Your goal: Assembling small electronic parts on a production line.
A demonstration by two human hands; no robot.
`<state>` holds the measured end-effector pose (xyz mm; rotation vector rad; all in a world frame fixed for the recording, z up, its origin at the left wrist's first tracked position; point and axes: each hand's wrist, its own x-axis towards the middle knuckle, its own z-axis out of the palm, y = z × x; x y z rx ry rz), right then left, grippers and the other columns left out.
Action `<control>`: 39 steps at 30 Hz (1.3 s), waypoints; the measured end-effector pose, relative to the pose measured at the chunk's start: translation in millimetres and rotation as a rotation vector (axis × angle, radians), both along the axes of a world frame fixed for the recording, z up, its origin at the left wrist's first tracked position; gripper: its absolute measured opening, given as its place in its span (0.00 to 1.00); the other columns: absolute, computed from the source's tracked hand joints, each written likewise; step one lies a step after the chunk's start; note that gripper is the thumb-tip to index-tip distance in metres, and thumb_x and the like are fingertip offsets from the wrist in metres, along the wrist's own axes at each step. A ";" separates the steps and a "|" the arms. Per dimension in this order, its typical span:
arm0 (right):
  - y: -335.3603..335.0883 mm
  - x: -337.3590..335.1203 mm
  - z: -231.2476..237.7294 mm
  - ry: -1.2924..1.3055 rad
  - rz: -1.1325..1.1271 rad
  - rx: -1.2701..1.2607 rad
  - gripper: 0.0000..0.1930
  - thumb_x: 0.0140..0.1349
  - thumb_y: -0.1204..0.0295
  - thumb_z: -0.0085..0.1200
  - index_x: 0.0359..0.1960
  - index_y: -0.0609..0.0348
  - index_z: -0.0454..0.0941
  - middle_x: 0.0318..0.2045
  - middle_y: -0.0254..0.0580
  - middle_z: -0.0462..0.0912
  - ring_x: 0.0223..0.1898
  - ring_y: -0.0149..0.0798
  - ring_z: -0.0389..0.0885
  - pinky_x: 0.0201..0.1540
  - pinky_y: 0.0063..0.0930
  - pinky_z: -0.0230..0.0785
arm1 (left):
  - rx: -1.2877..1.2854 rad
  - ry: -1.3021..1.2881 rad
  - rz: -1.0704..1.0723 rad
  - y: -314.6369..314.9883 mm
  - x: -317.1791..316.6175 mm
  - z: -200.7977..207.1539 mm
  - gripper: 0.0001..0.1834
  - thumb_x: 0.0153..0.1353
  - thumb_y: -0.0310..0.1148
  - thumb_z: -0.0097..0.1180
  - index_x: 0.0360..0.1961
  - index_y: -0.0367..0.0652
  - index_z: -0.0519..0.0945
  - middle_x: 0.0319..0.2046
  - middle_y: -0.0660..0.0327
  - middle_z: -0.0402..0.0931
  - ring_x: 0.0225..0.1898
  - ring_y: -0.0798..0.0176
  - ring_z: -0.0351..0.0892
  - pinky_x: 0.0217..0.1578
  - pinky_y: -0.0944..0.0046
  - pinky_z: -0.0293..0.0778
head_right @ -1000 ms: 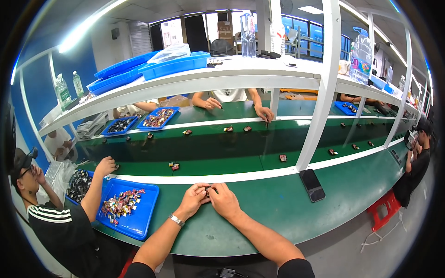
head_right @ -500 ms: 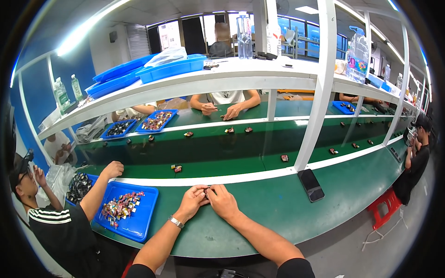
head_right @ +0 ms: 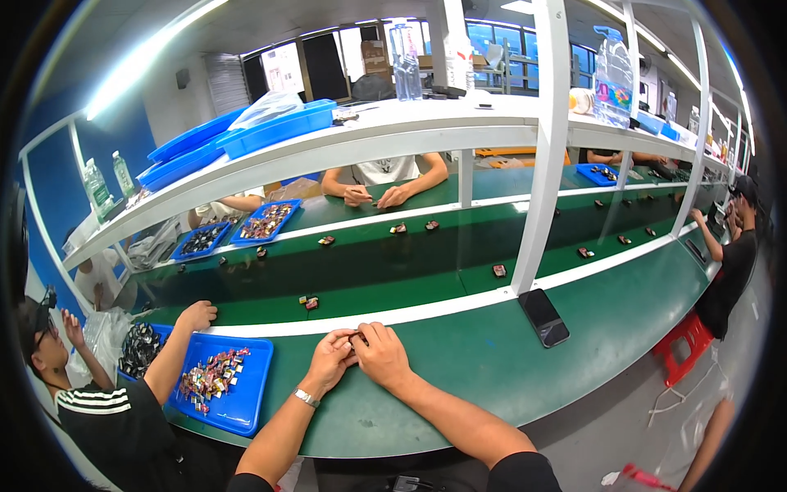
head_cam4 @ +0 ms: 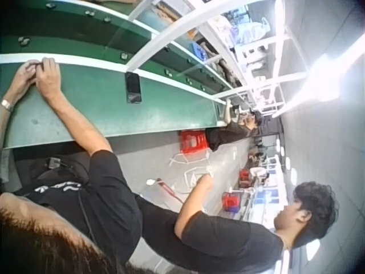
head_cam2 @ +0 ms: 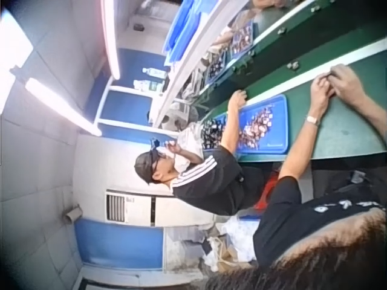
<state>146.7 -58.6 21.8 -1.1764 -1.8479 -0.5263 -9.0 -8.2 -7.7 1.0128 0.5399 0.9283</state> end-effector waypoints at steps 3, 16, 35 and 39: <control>-2.7 -4.6 2.5 0.058 0.038 -0.019 0.11 0.47 0.73 0.63 0.34 0.59 0.81 0.41 0.41 0.79 0.41 0.42 0.78 0.39 0.31 0.74 | -0.019 -0.033 0.020 0.5 -3.3 0.6 0.14 0.68 0.22 0.48 0.54 0.38 0.69 0.48 0.57 0.77 0.47 0.63 0.79 0.48 0.61 0.79; 74.5 53.0 -25.1 0.310 -0.078 -0.246 0.14 0.50 0.72 0.64 0.40 0.58 0.78 0.42 0.47 0.81 0.44 0.50 0.80 0.46 0.42 0.74 | 0.477 0.498 0.648 34.1 -18.1 -10.6 0.11 0.66 0.30 0.53 0.44 0.35 0.80 0.39 0.59 0.83 0.38 0.68 0.81 0.38 0.67 0.79; 166.0 -77.8 -30.5 0.285 -0.344 -0.571 0.28 0.48 0.66 0.70 0.44 0.67 0.68 0.41 0.54 0.81 0.45 0.55 0.78 0.49 0.43 0.72 | 0.441 0.466 0.913 41.5 -21.1 -14.3 0.07 0.61 0.28 0.56 0.28 0.35 0.78 0.20 0.65 0.75 0.22 0.75 0.70 0.25 0.70 0.68; 145.0 -39.4 -25.5 0.499 -0.016 -0.615 0.20 0.51 0.73 0.65 0.44 0.62 0.70 0.37 0.47 0.83 0.43 0.46 0.83 0.45 0.43 0.74 | 0.431 0.510 0.962 42.4 -26.7 -19.7 0.08 0.60 0.29 0.56 0.27 0.35 0.78 0.18 0.59 0.76 0.21 0.70 0.73 0.25 0.67 0.70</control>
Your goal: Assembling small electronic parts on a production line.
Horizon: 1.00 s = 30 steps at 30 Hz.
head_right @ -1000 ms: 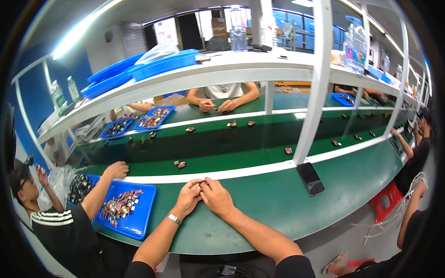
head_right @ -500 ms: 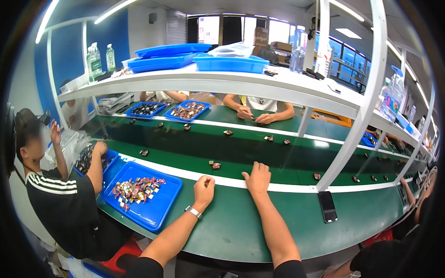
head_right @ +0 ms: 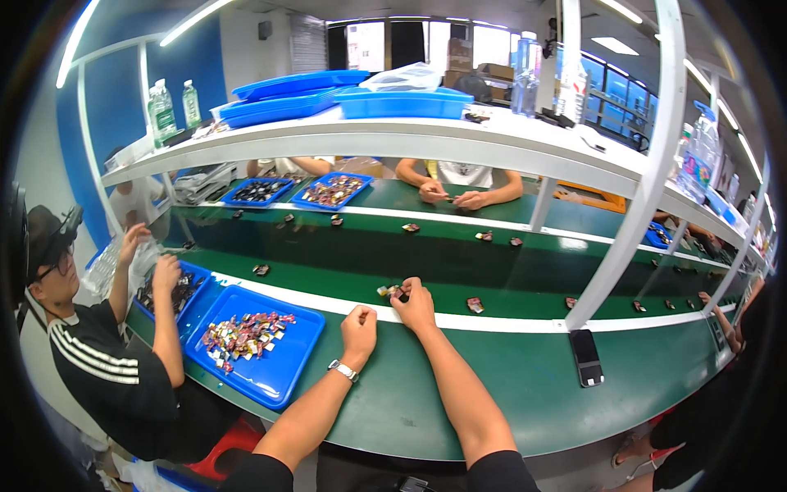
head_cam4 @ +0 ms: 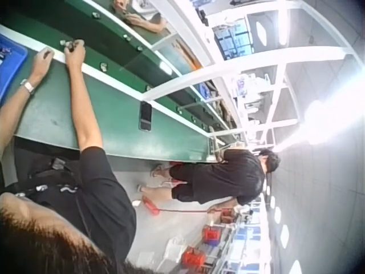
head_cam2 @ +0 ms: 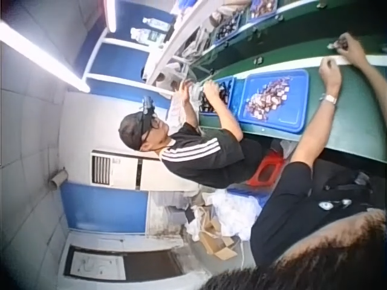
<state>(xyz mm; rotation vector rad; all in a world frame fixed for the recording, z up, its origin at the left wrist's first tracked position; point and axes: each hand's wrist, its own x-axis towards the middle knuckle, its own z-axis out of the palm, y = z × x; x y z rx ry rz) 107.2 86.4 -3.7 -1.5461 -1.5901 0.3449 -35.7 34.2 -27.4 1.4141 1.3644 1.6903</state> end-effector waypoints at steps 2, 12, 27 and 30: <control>-35.5 19.6 10.1 0.124 0.306 0.082 0.22 0.51 0.75 0.65 0.47 0.60 0.70 0.39 0.45 0.83 0.46 0.46 0.83 0.47 0.41 0.74 | -0.009 -0.005 -0.020 -0.8 -6.1 1.2 0.08 0.62 0.30 0.56 0.29 0.35 0.78 0.21 0.60 0.78 0.22 0.71 0.75 0.26 0.67 0.71; -162.5 78.0 45.5 -0.142 0.513 -0.007 0.24 0.57 0.79 0.59 0.56 0.58 0.70 0.54 0.47 0.76 0.59 0.50 0.72 0.61 0.40 0.66 | -0.547 -0.126 -1.217 -34.6 5.2 36.3 0.21 0.73 0.37 0.46 0.58 0.33 0.74 0.39 0.57 0.80 0.32 0.69 0.79 0.31 0.73 0.76; -139.9 65.2 18.5 -0.318 0.338 0.438 0.13 0.51 0.75 0.60 0.41 0.56 0.80 0.49 0.46 0.77 0.51 0.51 0.76 0.53 0.42 0.71 | -0.454 -0.374 -1.029 -40.3 15.7 25.8 0.19 0.68 0.25 0.49 0.59 0.38 0.66 0.49 0.50 0.77 0.50 0.54 0.80 0.52 0.52 0.80; -138.9 59.1 14.8 -0.254 0.376 0.393 0.10 0.52 0.74 0.60 0.36 0.58 0.77 0.52 0.47 0.75 0.53 0.51 0.74 0.54 0.43 0.69 | -0.495 -0.304 -0.938 -44.0 12.1 30.0 0.20 0.67 0.23 0.47 0.61 0.36 0.65 0.49 0.48 0.77 0.48 0.55 0.81 0.48 0.55 0.82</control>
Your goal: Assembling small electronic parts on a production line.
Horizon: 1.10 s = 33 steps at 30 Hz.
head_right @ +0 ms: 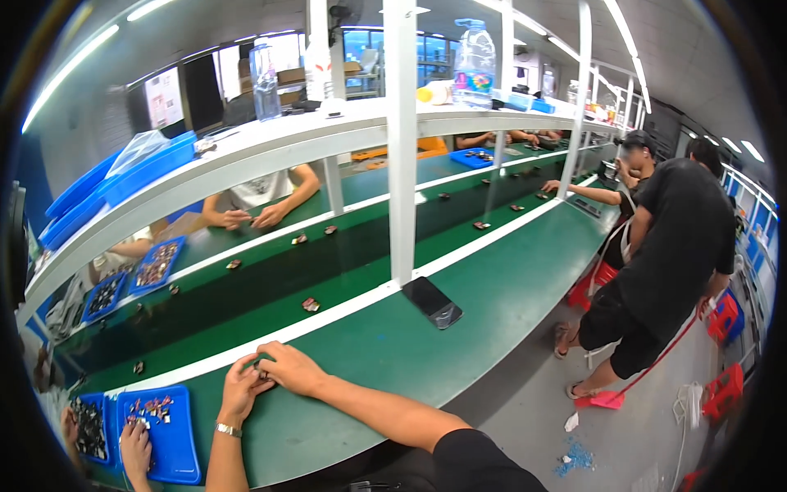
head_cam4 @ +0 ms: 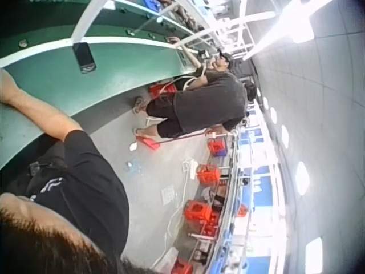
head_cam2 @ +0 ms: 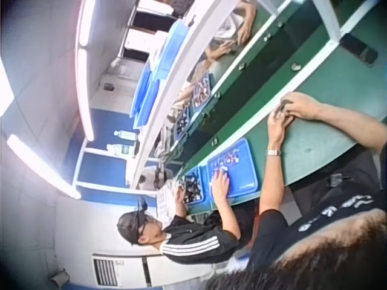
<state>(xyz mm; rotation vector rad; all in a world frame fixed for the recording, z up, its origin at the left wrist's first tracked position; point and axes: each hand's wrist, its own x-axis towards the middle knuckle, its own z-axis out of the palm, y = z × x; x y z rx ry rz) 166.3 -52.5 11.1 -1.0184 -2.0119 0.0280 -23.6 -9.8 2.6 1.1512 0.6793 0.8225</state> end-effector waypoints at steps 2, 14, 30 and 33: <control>1.7 7.1 1.0 -0.026 0.025 -0.035 0.09 0.52 0.74 0.60 0.34 0.58 0.76 0.54 0.49 0.74 0.55 0.52 0.73 0.56 0.42 0.68 | 0.031 0.028 -0.012 0.6 3.1 3.3 0.20 0.67 0.22 0.46 0.60 0.35 0.66 0.48 0.49 0.77 0.47 0.55 0.82 0.49 0.55 0.82; -7.9 8.9 9.0 0.104 -0.026 -0.156 0.06 0.54 0.74 0.61 0.34 0.56 0.83 0.51 0.40 0.78 0.55 0.46 0.73 0.56 0.38 0.70 | 0.005 -0.132 -0.198 3.7 2.8 -2.9 0.22 0.64 0.18 0.50 0.59 0.37 0.67 0.55 0.52 0.72 0.54 0.59 0.77 0.57 0.58 0.77; -9.4 7.2 12.2 0.110 0.026 -0.191 0.03 0.55 0.73 0.60 0.30 0.57 0.82 0.51 0.41 0.78 0.56 0.46 0.72 0.55 0.37 0.70 | 0.014 -0.095 -0.202 4.9 3.3 -6.4 0.15 0.68 0.24 0.50 0.56 0.38 0.69 0.53 0.55 0.74 0.54 0.60 0.77 0.55 0.56 0.78; -11.2 3.1 9.4 0.153 -0.064 -0.180 0.03 0.55 0.73 0.61 0.31 0.57 0.82 0.50 0.40 0.78 0.55 0.45 0.73 0.53 0.36 0.72 | -0.008 -0.126 -0.205 5.8 4.8 -5.7 0.15 0.69 0.26 0.50 0.55 0.38 0.69 0.53 0.55 0.75 0.54 0.60 0.77 0.55 0.56 0.78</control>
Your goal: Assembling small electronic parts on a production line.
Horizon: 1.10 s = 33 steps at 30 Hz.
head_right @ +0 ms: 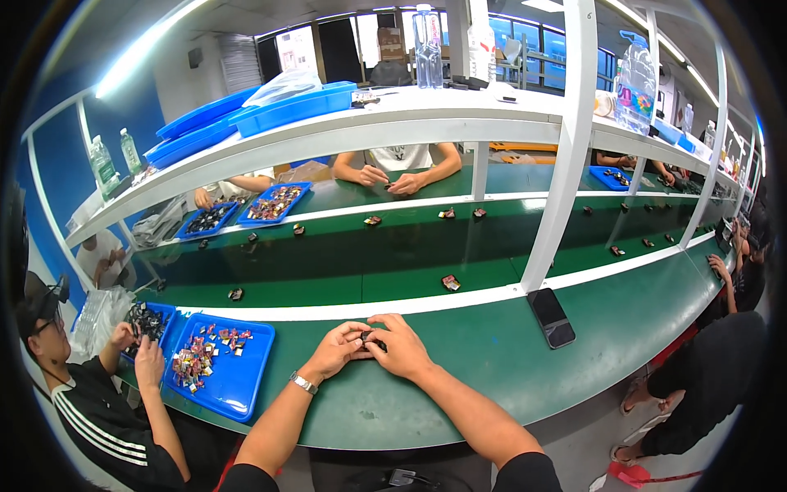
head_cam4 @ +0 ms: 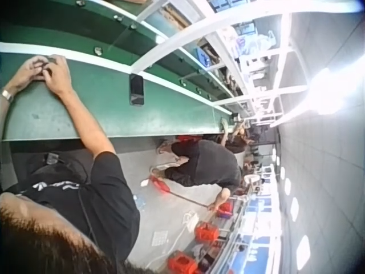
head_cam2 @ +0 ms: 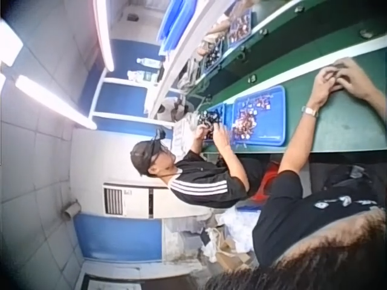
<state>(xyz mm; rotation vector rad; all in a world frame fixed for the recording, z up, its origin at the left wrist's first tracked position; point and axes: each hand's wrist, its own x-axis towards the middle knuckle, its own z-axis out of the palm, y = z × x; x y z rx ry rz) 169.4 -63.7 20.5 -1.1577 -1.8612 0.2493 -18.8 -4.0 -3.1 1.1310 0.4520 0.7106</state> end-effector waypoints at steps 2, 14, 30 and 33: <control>-1.0 -5.6 -4.6 0.024 -0.023 -0.009 0.04 0.55 0.74 0.61 0.32 0.57 0.83 0.50 0.40 0.78 0.54 0.45 0.73 0.52 0.36 0.72 | 0.000 0.001 0.006 0.9 -0.2 -1.0 0.15 0.69 0.26 0.51 0.55 0.38 0.69 0.53 0.54 0.75 0.54 0.59 0.77 0.55 0.56 0.78; -2.6 -6.5 -9.8 0.078 -0.033 -0.029 0.06 0.56 0.73 0.62 0.35 0.56 0.85 0.48 0.36 0.79 0.53 0.43 0.74 0.52 0.34 0.73 | -0.011 0.005 0.022 -0.3 -1.3 -2.7 0.14 0.69 0.27 0.50 0.54 0.38 0.71 0.54 0.53 0.74 0.54 0.58 0.78 0.54 0.57 0.78; -0.5 -10.0 -14.4 0.150 -0.055 -0.018 0.09 0.54 0.74 0.63 0.38 0.50 0.87 0.53 0.37 0.79 0.56 0.46 0.73 0.58 0.37 0.68 | -0.001 -0.026 0.045 1.5 0.2 -2.3 0.14 0.68 0.26 0.51 0.53 0.37 0.71 0.58 0.51 0.72 0.56 0.57 0.77 0.56 0.55 0.78; 0.8 -7.6 -18.7 0.150 -0.049 -0.031 0.09 0.53 0.73 0.63 0.37 0.52 0.86 0.52 0.38 0.78 0.57 0.46 0.72 0.58 0.38 0.68 | -0.006 -0.040 0.052 0.2 0.2 -3.8 0.14 0.68 0.26 0.52 0.53 0.37 0.71 0.58 0.50 0.72 0.56 0.57 0.77 0.56 0.54 0.78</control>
